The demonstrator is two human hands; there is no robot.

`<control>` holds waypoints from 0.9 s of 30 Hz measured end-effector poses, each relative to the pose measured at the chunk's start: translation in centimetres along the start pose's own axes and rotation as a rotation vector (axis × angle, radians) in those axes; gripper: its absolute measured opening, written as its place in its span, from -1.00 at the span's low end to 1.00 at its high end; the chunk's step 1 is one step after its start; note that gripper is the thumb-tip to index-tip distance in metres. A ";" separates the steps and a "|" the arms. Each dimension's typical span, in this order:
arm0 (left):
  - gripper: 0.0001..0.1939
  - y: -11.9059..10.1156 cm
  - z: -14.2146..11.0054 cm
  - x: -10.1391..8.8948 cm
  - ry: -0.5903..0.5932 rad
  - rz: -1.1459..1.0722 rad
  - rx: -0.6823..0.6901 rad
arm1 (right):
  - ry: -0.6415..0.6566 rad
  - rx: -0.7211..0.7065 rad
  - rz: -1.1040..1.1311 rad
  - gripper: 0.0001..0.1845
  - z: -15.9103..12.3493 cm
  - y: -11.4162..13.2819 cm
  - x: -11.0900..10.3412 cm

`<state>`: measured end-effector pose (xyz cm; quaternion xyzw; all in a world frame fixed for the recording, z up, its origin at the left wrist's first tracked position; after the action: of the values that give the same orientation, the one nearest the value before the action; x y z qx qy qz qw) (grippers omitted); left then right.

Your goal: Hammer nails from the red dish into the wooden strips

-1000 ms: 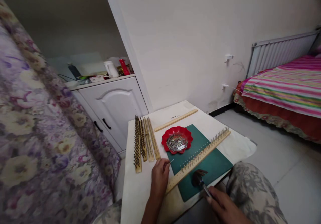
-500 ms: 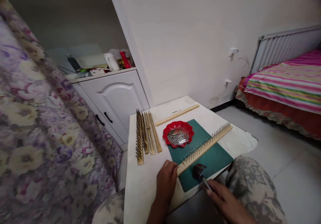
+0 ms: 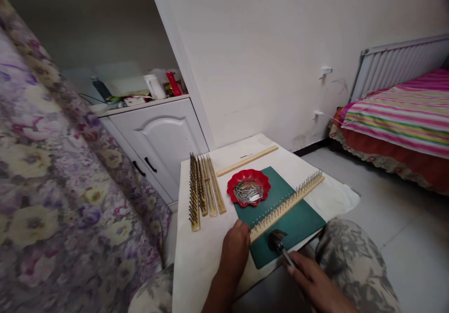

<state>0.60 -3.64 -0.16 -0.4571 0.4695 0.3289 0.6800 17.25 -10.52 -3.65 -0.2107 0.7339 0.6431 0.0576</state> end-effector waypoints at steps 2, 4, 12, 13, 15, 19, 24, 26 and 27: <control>-0.78 -0.1 0.2 0.1 0.014 0.016 0.008 | -0.002 -0.007 -0.002 -0.64 0.0 0.0 0.0; -0.80 -0.1 0.3 0.0 0.004 0.012 0.016 | -0.010 -0.012 -0.002 -0.64 0.0 -0.2 0.1; -0.89 1.5 0.3 0.3 -0.156 -0.225 -0.049 | 0.018 0.003 -0.006 -0.61 0.2 -0.2 0.5; -0.88 1.7 0.2 0.5 -0.173 -0.249 -0.063 | 0.018 0.008 -0.004 -0.61 0.2 0.0 0.4; -0.86 2.0 0.1 0.9 -0.197 -0.291 -0.080 | 0.017 0.013 -0.010 -0.62 0.1 0.0 0.4; -0.84 1.7 -0.1 0.9 -0.217 -0.319 -0.088 | 0.014 -0.017 -0.011 -0.65 0.0 0.1 0.3; -0.84 1.5 -0.1 0.9 -0.196 -0.293 -0.099 | 0.047 -0.009 0.034 -0.66 -0.4 1.4 0.3; -0.84 1.6 0.0 1.0 -0.199 -0.289 -0.095 | 0.055 -0.021 0.019 -0.68 -0.3 2.8 0.2; -0.83 1.6 0.0 1.0 -0.202 -0.288 -0.092 | 0.033 -0.048 0.013 -0.71 -0.2 3.8 0.0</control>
<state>-0.44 -3.01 -1.61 -0.5149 0.3131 0.2935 0.7421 15.86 -10.41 -0.15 -0.2180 0.7203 0.6575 0.0360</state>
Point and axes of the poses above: each hand's wrist, its own z-axis towards the middle knuckle, its own x-axis out of the palm, y = z × x, the point moved 9 cm from there along z, towards the middle knuckle, and after that the axes turned 8 degrees about x, right-handed, at the moved point
